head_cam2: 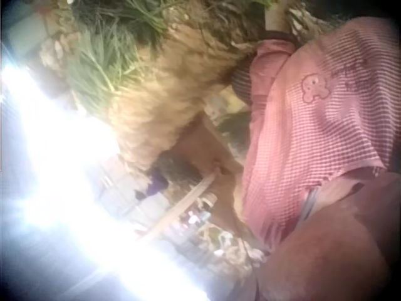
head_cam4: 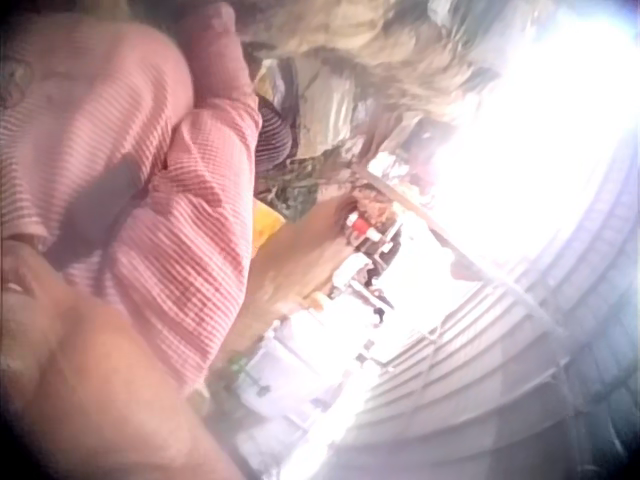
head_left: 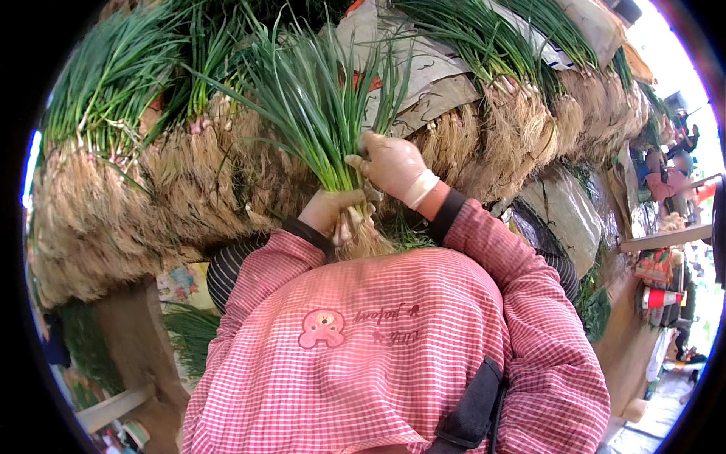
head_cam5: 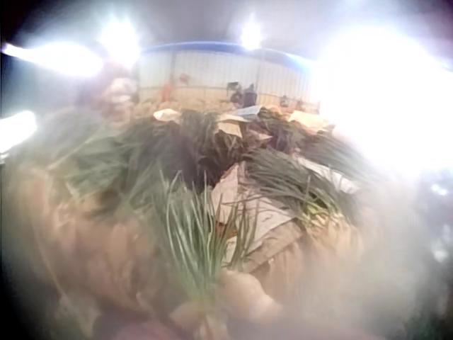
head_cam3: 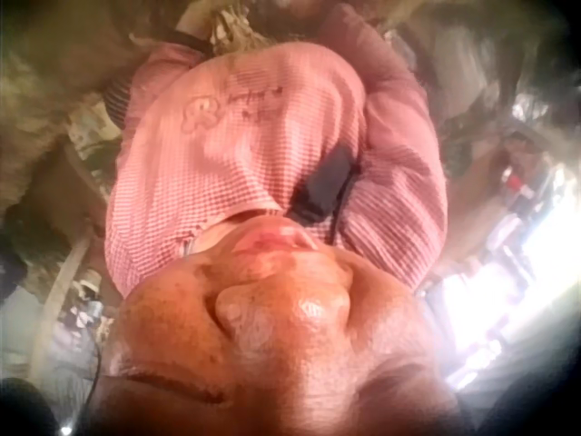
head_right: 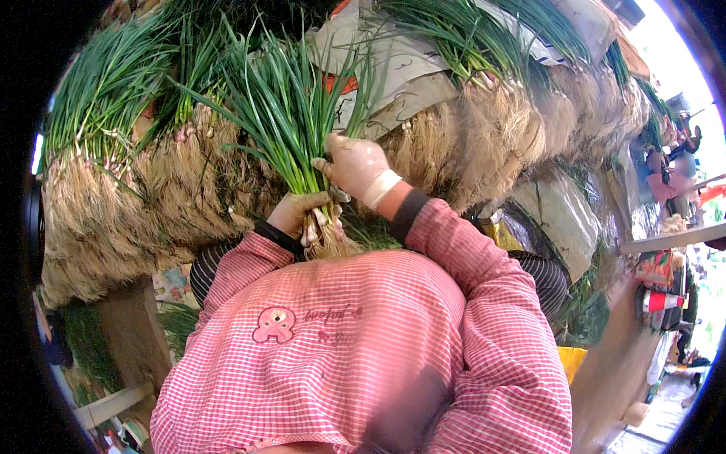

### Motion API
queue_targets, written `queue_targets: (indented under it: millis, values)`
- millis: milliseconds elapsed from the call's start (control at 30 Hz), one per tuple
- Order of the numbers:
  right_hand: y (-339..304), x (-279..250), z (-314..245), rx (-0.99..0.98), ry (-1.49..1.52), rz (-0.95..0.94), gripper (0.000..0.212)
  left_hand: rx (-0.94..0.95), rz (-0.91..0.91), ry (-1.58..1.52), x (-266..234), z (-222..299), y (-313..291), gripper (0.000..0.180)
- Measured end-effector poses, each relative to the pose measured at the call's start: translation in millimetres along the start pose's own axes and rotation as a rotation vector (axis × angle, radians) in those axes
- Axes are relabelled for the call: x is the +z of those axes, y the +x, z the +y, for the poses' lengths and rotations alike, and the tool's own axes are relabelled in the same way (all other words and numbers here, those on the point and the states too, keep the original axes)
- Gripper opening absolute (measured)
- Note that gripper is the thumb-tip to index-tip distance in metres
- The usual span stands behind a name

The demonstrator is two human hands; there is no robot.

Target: The person bundles scallions together by hand, removes damaged leaves, and places the finished bundles onto a pile on the floor.

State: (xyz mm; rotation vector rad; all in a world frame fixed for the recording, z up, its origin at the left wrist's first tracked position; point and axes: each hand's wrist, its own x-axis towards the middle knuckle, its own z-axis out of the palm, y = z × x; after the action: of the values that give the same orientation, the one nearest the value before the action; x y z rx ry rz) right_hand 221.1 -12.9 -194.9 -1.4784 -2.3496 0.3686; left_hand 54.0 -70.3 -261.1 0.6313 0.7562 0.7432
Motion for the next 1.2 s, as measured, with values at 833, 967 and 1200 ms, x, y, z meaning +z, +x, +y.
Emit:
queue_targets:
  millis: [833, 967, 1200]
  values:
    - [60.4, -14.8, 55.9, 0.424, 0.009, 0.042, 0.062, 0.056, 0.015, -0.15, 2.0, 0.1, 8.0, 0.032]
    - [67.9, 0.9, 92.9, 0.262, 0.145, 0.037, 0.05, 0.006, 0.023, -0.071, -0.4, 1.6, 9.7, 0.035]
    - [28.0, -11.6, 14.8, 0.092, 1.255, -0.025, 0.016, -0.141, 0.096, 0.046, -6.5, -0.1, 14.0, 0.028]
